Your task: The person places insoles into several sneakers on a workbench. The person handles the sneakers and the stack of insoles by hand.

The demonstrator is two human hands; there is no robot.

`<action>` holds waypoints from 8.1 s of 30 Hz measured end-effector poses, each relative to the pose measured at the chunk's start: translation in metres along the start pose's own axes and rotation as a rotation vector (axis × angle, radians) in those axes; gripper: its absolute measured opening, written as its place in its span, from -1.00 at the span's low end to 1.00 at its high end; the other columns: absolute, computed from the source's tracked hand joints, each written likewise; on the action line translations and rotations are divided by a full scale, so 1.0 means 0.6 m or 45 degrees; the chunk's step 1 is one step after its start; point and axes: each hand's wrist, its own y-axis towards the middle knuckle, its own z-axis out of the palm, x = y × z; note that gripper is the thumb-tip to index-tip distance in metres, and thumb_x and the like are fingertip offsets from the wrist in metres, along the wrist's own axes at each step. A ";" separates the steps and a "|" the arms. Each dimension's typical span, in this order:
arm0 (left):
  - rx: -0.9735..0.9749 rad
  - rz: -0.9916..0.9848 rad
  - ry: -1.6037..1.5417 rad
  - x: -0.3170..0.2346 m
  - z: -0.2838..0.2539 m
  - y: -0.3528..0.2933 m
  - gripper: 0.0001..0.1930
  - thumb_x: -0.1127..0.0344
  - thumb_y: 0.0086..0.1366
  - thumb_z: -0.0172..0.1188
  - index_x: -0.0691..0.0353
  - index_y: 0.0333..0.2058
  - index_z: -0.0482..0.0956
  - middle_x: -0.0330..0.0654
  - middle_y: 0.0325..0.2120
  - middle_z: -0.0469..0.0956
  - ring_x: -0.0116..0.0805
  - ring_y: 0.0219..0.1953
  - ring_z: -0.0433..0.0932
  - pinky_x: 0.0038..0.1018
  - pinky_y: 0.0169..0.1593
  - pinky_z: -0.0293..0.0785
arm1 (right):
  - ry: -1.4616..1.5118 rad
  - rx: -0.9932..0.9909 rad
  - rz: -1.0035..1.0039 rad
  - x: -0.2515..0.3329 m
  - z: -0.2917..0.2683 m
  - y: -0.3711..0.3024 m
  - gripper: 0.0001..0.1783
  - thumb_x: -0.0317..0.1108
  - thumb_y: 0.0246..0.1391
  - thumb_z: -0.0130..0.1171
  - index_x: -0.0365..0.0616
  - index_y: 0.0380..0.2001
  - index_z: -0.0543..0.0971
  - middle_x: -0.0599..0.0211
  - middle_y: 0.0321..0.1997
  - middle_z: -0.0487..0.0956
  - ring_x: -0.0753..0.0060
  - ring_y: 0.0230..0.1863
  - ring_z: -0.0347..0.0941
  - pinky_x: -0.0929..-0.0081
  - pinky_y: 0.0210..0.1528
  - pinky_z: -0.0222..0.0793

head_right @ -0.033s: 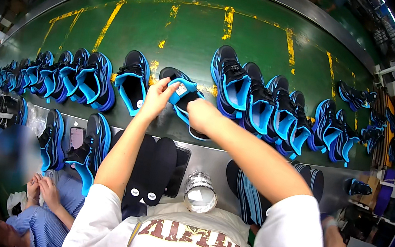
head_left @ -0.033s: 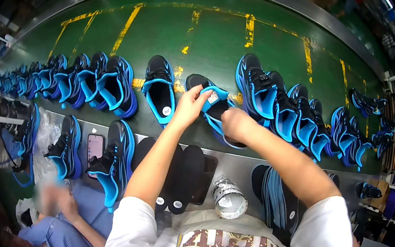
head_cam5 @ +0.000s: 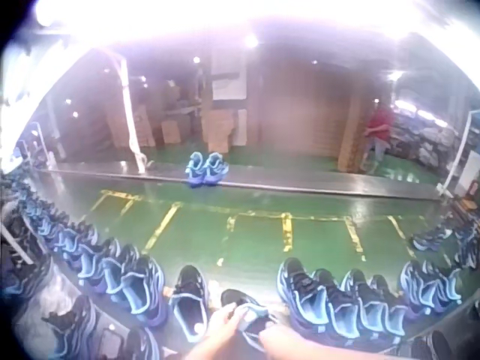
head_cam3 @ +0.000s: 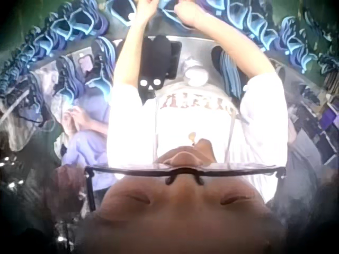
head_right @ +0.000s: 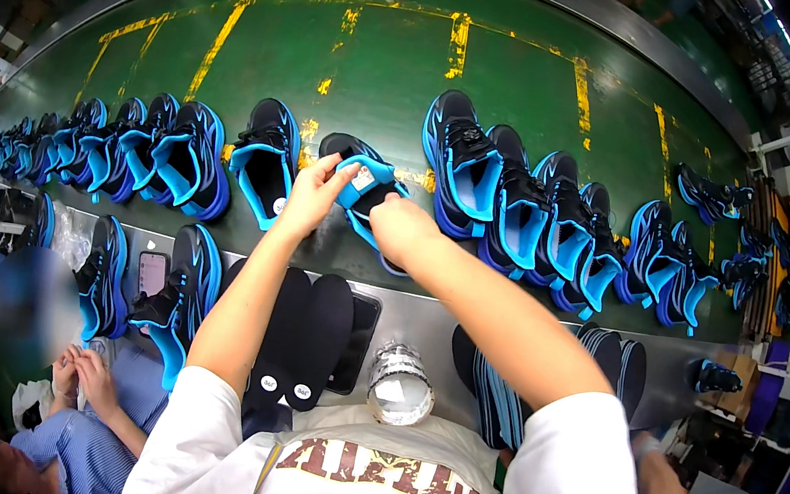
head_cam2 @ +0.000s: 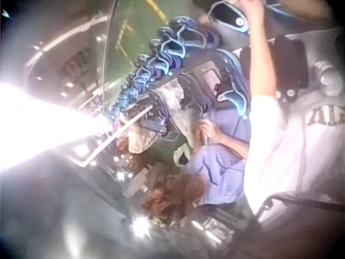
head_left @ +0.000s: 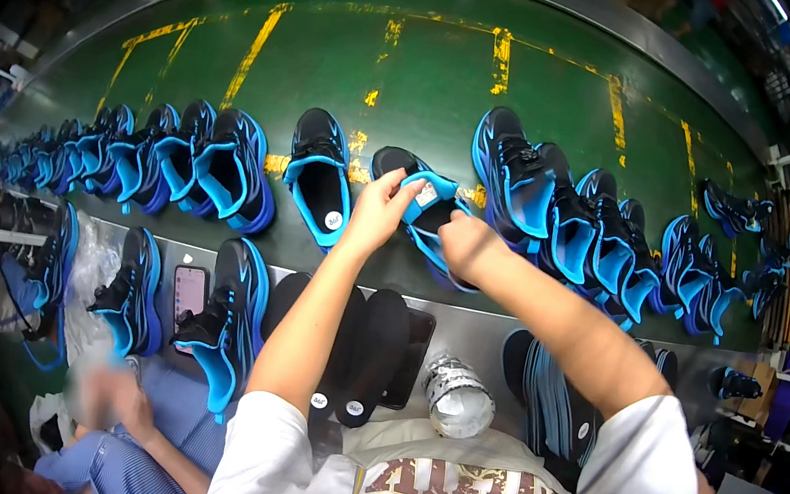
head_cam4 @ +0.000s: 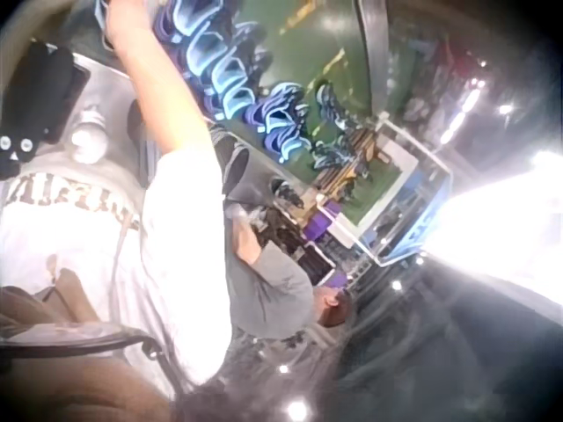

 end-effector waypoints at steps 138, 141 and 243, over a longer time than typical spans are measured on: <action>0.060 -0.183 -0.111 -0.027 0.393 0.074 -0.69 0.14 0.18 0.11 0.30 -0.53 0.40 -0.40 -0.67 0.32 -0.67 -0.60 0.18 -0.63 -0.58 0.10 | 0.879 -0.240 0.335 -0.243 -0.086 -0.607 -0.56 -0.23 -0.37 0.39 -0.21 -0.39 0.48 0.08 -0.15 0.37 0.03 -0.24 0.37 0.34 -0.19 0.32; -0.011 -0.188 -0.134 -0.029 0.402 0.065 -0.66 0.15 0.17 0.13 0.30 -0.62 0.40 -0.41 -0.72 0.30 -0.67 -0.63 0.16 -0.62 -0.60 0.07 | 0.433 -0.654 0.215 -0.242 -0.121 -0.546 -0.67 -0.37 -0.29 0.30 -0.22 -0.35 0.55 0.03 -0.02 0.38 0.11 -0.26 0.36 0.36 -0.18 0.31; 0.071 0.400 0.619 -0.038 0.409 0.020 -0.57 0.50 -0.02 0.22 0.26 -0.15 0.30 0.11 -0.10 0.23 0.12 -0.09 0.32 -0.31 -0.08 0.35 | 0.212 -0.680 -0.152 -0.319 0.042 -0.312 -0.75 -0.36 -0.20 0.17 -0.24 -0.39 0.46 0.16 -0.35 0.41 0.18 -0.22 0.35 0.25 0.02 0.16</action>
